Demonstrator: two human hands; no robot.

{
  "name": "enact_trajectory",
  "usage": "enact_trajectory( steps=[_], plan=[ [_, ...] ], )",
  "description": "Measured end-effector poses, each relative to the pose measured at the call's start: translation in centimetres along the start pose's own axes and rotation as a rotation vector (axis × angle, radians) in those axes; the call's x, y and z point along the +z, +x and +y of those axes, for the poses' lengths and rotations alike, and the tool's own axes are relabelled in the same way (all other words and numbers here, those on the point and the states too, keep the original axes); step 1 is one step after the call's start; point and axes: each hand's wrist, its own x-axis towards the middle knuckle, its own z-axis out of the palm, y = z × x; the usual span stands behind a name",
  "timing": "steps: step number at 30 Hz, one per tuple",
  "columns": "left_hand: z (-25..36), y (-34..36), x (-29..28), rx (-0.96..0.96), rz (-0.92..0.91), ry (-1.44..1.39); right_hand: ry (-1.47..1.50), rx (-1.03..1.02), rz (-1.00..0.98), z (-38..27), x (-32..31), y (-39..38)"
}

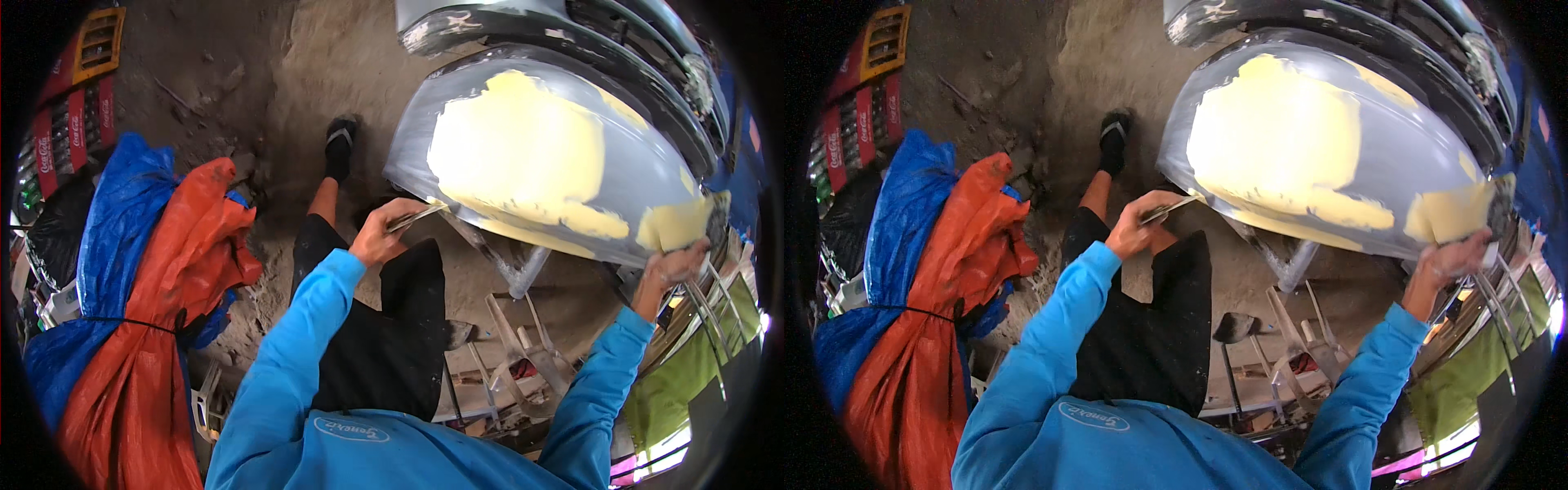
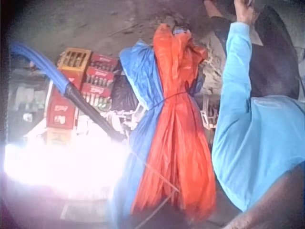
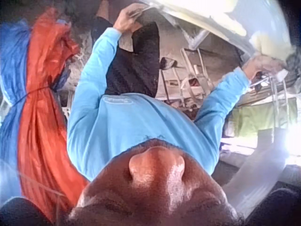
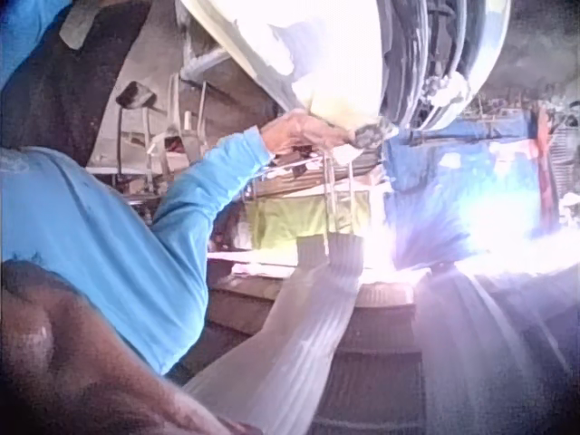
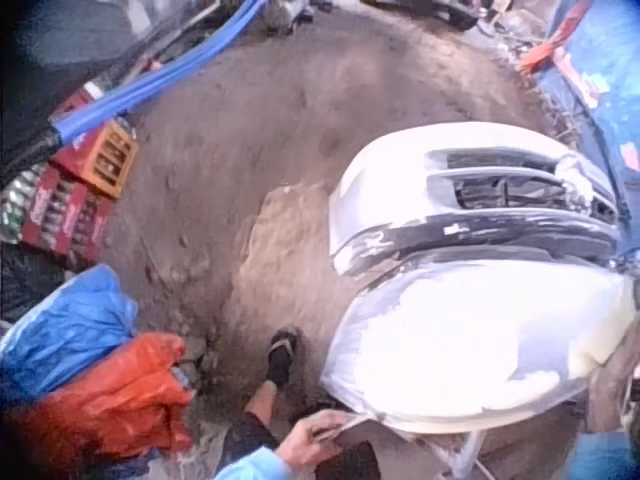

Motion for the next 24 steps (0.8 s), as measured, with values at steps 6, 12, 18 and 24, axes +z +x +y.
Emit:
enact_trajectory(
  steps=[6, 12, 18, 24],
  plan=[
    [8.7, -9.4, 4.9, 0.239, 0.126, 0.091, 0.265, 0.311, -0.179, -7.0, -2.4, -5.0],
    [17.8, -15.0, 11.6, 0.593, -0.173, 0.258, 0.487, 0.832, -0.407, -9.2, -11.3, -22.7],
    [20.7, -17.4, 15.3, 0.624, -0.413, 0.564, 0.943, 1.195, -0.466, -16.1, -17.7, -28.8],
    [22.6, -17.8, 15.3, 0.62, -0.504, 0.742, 0.88, 1.339, -0.349, -17.6, -19.8, -29.9]
  ],
)
